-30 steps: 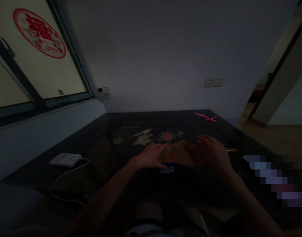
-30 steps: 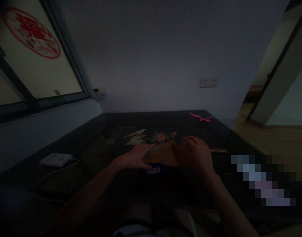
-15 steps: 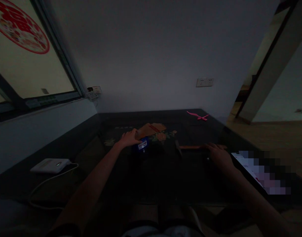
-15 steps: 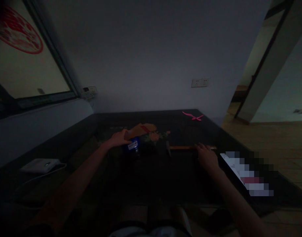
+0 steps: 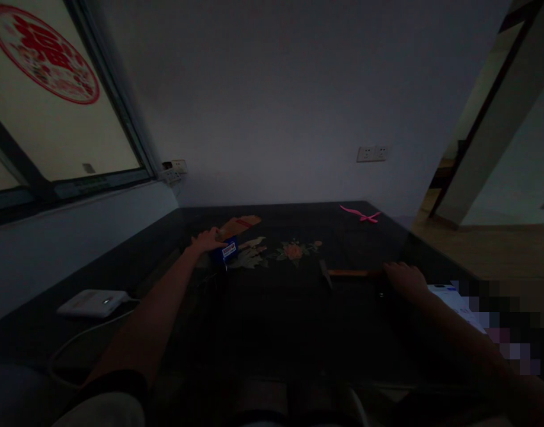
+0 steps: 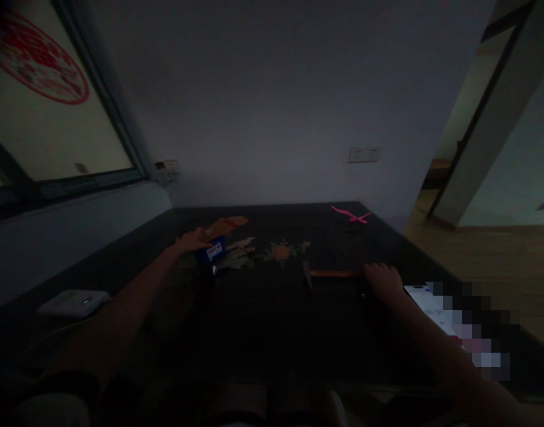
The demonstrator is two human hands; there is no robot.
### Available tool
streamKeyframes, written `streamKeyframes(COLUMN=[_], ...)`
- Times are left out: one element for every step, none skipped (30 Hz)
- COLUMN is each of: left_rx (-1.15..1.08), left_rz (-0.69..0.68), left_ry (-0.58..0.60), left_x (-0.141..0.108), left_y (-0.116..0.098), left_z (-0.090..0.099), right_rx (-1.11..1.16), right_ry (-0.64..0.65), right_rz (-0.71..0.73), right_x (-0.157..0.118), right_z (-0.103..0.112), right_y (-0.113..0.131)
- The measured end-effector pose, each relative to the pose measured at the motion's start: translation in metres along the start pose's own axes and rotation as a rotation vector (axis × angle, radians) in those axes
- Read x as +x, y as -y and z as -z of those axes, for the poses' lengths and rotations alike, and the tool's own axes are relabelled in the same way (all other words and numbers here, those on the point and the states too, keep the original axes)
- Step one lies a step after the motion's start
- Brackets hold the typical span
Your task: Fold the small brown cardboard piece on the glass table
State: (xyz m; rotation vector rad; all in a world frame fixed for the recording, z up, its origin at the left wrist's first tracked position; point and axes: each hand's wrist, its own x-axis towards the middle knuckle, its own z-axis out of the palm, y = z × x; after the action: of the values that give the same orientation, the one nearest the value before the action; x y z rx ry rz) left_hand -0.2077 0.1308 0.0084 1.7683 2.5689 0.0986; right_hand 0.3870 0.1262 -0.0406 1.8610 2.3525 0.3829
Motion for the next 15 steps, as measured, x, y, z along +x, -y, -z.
streamKeyframes(left_rx=[-0.003,0.001,0.008,0.014,0.021,0.028,0.034,0.043,0.053,0.064,0.076,0.087,0.098,0.105,0.109], left_rz=[0.018,0.026,0.030,0.032,0.033,0.033,0.032,0.029,0.026,0.019,0.009,-0.001,-0.011,-0.020,-0.029], left_ry=[0.004,0.006,0.003,-0.006,-0.021,-0.038,-0.057,-0.077,-0.093,-0.105,-0.113,-0.117,-0.116,-0.113,-0.108], left_x=[0.002,0.003,0.004,0.005,0.004,0.004,0.003,0.002,0.001,0.000,-0.002,-0.003,-0.004,-0.005,-0.007], left_y=[0.004,0.008,0.011,0.014,0.016,0.018,0.020,0.020,0.020,0.019,0.018,0.017,0.015,0.013,0.012], left_z=[0.000,0.001,0.001,0.002,0.003,0.004,0.005,0.005,0.006,0.007,0.007,0.008,0.009,0.010,0.011], right_rx=[-0.003,-0.006,-0.007,-0.006,-0.004,0.002,0.012,0.026,0.049,0.079,0.100,0.127,0.184,0.230,0.268], right_ry=[0.005,0.009,0.015,0.020,0.025,0.032,0.038,0.048,0.060,0.069,0.076,0.077,0.061,0.044,0.015], right_rz=[0.016,0.034,0.053,0.073,0.095,0.120,0.150,0.184,0.225,0.264,0.286,0.306,0.311,0.315,0.321], right_x=[-0.001,-0.003,-0.007,-0.012,-0.019,-0.028,-0.038,-0.048,-0.059,-0.070,-0.080,-0.088,-0.095,-0.100,-0.102], right_z=[0.002,0.005,0.008,0.012,0.016,0.019,0.023,0.026,0.029,0.031,0.034,0.036,0.038,0.040,0.043], right_y=[-0.002,-0.004,-0.006,-0.007,-0.008,-0.008,-0.006,-0.002,0.004,0.012,0.021,0.032,0.043,0.055,0.067])
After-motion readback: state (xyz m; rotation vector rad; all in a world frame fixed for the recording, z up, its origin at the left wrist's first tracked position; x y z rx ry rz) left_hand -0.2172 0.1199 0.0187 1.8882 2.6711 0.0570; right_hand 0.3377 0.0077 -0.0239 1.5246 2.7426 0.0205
